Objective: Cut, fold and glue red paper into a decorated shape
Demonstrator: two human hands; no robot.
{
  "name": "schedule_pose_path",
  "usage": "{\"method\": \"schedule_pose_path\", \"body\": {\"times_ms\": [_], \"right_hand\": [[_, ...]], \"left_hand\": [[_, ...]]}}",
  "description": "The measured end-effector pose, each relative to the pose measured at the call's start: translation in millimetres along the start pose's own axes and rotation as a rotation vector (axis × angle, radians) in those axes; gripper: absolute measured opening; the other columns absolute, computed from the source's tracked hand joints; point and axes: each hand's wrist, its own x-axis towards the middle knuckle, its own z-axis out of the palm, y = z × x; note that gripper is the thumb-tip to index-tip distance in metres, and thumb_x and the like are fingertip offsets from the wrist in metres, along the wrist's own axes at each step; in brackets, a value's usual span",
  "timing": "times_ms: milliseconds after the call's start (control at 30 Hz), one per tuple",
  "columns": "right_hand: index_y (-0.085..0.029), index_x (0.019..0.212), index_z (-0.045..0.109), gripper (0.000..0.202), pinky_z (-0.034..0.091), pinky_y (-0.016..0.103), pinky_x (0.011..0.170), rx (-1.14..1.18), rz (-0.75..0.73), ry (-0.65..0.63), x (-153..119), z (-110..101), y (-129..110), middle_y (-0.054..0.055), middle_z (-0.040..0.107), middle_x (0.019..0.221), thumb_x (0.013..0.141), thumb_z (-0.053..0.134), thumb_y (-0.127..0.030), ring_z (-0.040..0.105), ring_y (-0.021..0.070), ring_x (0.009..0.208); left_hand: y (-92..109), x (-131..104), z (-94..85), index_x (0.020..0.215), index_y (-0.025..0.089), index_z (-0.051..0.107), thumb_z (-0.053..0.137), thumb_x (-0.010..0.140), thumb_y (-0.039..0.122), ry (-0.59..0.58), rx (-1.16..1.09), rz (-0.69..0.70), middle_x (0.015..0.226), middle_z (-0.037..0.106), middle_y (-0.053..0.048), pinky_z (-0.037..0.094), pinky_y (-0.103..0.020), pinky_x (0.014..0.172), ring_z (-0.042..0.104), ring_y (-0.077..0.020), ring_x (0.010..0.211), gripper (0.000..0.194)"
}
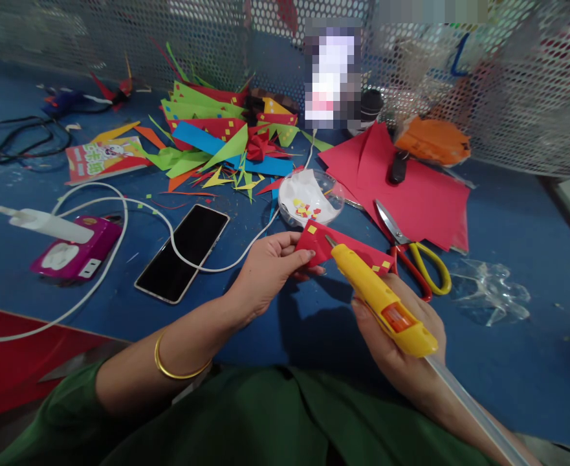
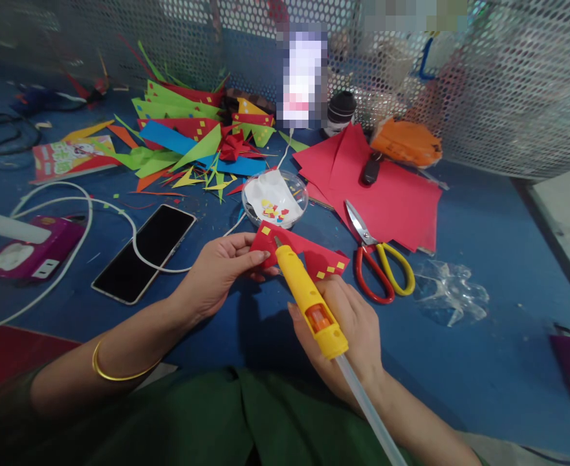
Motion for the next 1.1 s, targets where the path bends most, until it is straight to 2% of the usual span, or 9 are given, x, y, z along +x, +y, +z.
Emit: {"method": "schedule_pose_path", "body": {"times_ms": [233,433,633,733,833,900,967,1033,1100], "right_hand": [[-0.024,0.098,0.061,0.008,0.052,0.030,0.060,0.115,-0.024,0.112,-3.0,-2.6,0.4,0.002,0.064,0.079,0.091,0.059,-0.028,0.063,0.0173,0.068],[-0.023,0.097,0.060,0.007,0.051,0.029,0.060,0.090,0.071,-0.037,-1.1,-1.0,2.5,0.002,0.068,0.086,0.092,0.060,-0.029,0.066,0.0172,0.072],[-0.022,0.094,0.060,0.010,0.048,0.029,0.059,0.068,0.103,-0.065,2.7,-0.1,1.0,0.003,0.067,0.082,0.093,0.059,-0.032,0.064,0.0162,0.069],[-0.023,0.092,0.061,0.007,0.049,0.028,0.060,0.208,0.114,-0.085,3.2,-3.0,0.5,0.001,0.066,0.081,0.093,0.060,-0.029,0.063,0.0151,0.069],[-0.024,0.095,0.064,0.009,0.053,0.028,0.063,0.496,0.100,-0.176,-0.2,-8.1,1.4,0.002,0.068,0.086,0.095,0.057,-0.031,0.064,0.0152,0.072],[-0.026,0.101,0.065,0.014,0.055,0.030,0.067,0.637,0.129,-0.127,-3.7,-13.7,4.4,0.002,0.069,0.090,0.097,0.054,-0.033,0.065,0.0164,0.076],[-0.026,0.103,0.066,0.016,0.055,0.032,0.071,0.632,0.226,0.042,-6.5,-23.4,11.8,0.003,0.070,0.092,0.097,0.053,-0.035,0.066,0.0176,0.079],[-0.025,0.101,0.066,0.019,0.053,0.034,0.071,0.465,0.360,0.206,-8.3,-38.6,25.5,0.005,0.069,0.093,0.095,0.054,-0.039,0.066,0.0199,0.082],[-0.023,0.100,0.065,0.029,0.050,0.036,0.066,0.136,0.499,0.256,-9.6,-58.0,45.1,0.009,0.067,0.094,0.091,0.054,-0.048,0.065,0.0244,0.081]], "left_hand": [[-0.6,-0.6,-0.1,0.097,0.015,0.071,0.074,0.081,0.022,0.003,0.029,0.009,0.083,0.078,-0.003,0.050,-0.019,0.057,0.074,-0.0132,0.069,0.018],[-2.2,0.6,-1.5,0.100,0.015,0.072,0.074,0.080,0.022,-0.003,0.013,0.006,0.084,0.078,-0.005,0.049,-0.019,0.058,0.073,-0.0133,0.068,0.021],[-2.4,1.6,-3.6,0.098,0.015,0.072,0.075,0.079,0.021,0.009,0.003,0.017,0.083,0.078,-0.003,0.050,-0.019,0.058,0.073,-0.0126,0.068,0.021],[-2.4,2.8,-4.5,0.098,0.016,0.072,0.075,0.078,0.020,0.027,-0.001,0.037,0.083,0.078,-0.002,0.051,-0.018,0.057,0.073,-0.0121,0.067,0.020],[-1.3,4.0,-5.3,0.096,0.016,0.072,0.074,0.078,0.020,0.067,0.005,0.052,0.082,0.078,-0.002,0.052,-0.018,0.056,0.073,-0.0121,0.067,0.019],[0.1,4.4,-5.7,0.095,0.015,0.072,0.075,0.077,0.020,0.092,0.011,0.044,0.082,0.079,-0.003,0.052,-0.018,0.055,0.073,-0.0123,0.066,0.018],[1.7,4.5,-5.5,0.096,0.015,0.071,0.075,0.077,0.020,0.111,0.022,0.031,0.082,0.078,-0.003,0.052,-0.018,0.055,0.073,-0.0127,0.066,0.020],[3.2,4.2,-4.6,0.096,0.015,0.071,0.076,0.076,0.021,0.120,0.039,0.022,0.083,0.079,-0.004,0.052,-0.018,0.055,0.074,-0.0133,0.066,0.021],[4.2,3.5,-3.4,0.095,0.016,0.071,0.077,0.075,0.021,0.118,0.053,0.017,0.084,0.079,-0.004,0.052,-0.019,0.055,0.074,-0.0139,0.067,0.021]]}}
